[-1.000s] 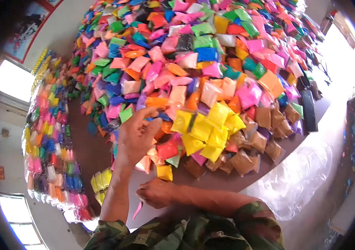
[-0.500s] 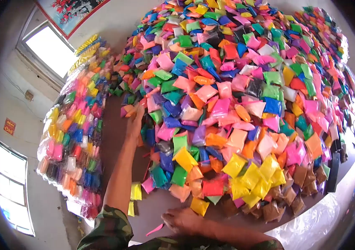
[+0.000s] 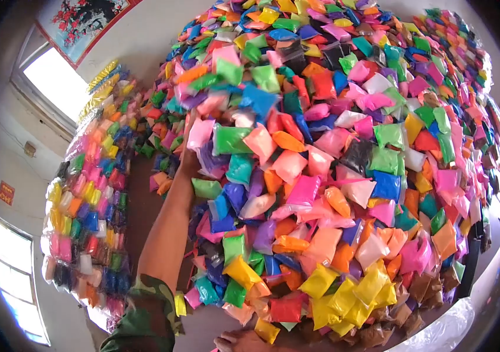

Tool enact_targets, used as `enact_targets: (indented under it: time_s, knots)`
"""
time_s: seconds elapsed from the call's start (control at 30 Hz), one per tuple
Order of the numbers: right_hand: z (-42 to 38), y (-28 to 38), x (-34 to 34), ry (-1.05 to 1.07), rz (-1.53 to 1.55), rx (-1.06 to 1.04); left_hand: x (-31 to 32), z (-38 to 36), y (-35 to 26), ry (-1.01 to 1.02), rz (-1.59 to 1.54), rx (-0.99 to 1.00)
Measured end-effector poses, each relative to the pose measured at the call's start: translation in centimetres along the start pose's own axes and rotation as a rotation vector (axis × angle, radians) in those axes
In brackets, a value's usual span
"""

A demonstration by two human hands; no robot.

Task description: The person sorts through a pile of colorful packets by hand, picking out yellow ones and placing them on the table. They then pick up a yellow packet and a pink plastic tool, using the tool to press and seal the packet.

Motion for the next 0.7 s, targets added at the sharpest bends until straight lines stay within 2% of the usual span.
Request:
enact_targets:
  time_s: [0.03,0.1,0.13,0.23,0.3,0.33,0.43,0.5,0.6,0.7]
  knots:
    - [0.0,0.2,0.0,-0.004,-0.016,-0.040,0.5,1.3,-1.3,0.031,0.265,0.247]
    - [-0.3,0.6,0.1,-0.010,-0.046,-0.118,2.0,3.5,-1.4,-0.005,0.356,0.291]
    - [-0.5,0.4,0.4,0.008,-0.043,-0.105,2.3,4.9,-0.4,-0.065,0.179,0.091]
    - [-0.6,0.1,0.8,0.043,-0.037,-0.078,3.1,6.5,-0.8,-0.095,0.674,0.351]
    - [-0.2,0.6,0.0,0.055,-0.032,-0.087,8.2,6.1,-0.6,-0.036,0.485,0.306]
    - [-0.2,0.7,0.0,0.057,-0.042,-0.095,9.2,6.9,0.1,0.019,0.602,0.394]
    - [-0.6,0.4,0.5,0.072,-0.059,-0.094,14.0,4.0,-0.6,-0.185,1.085,0.682]
    - [-0.7,0.0,1.4,0.089,-0.051,-0.058,16.7,2.5,-0.4,-0.199,1.275,0.824]
    - [-0.1,1.3,-1.4,0.047,-0.046,-0.082,18.6,0.0,0.0,-0.218,1.569,0.731]
    - [0.6,2.0,-2.7,0.069,0.008,-0.034,19.5,-2.1,-0.2,-0.103,1.650,0.533]
Point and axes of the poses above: each hand's wrist, its own z-axis towards the middle knuckle, its own x-axis out of the palm, y = z × x, the point moved 7 cm from there along z, towards the middle knuckle, and after that the axes turned 7 degrees about -y, right-handed, at the moved point
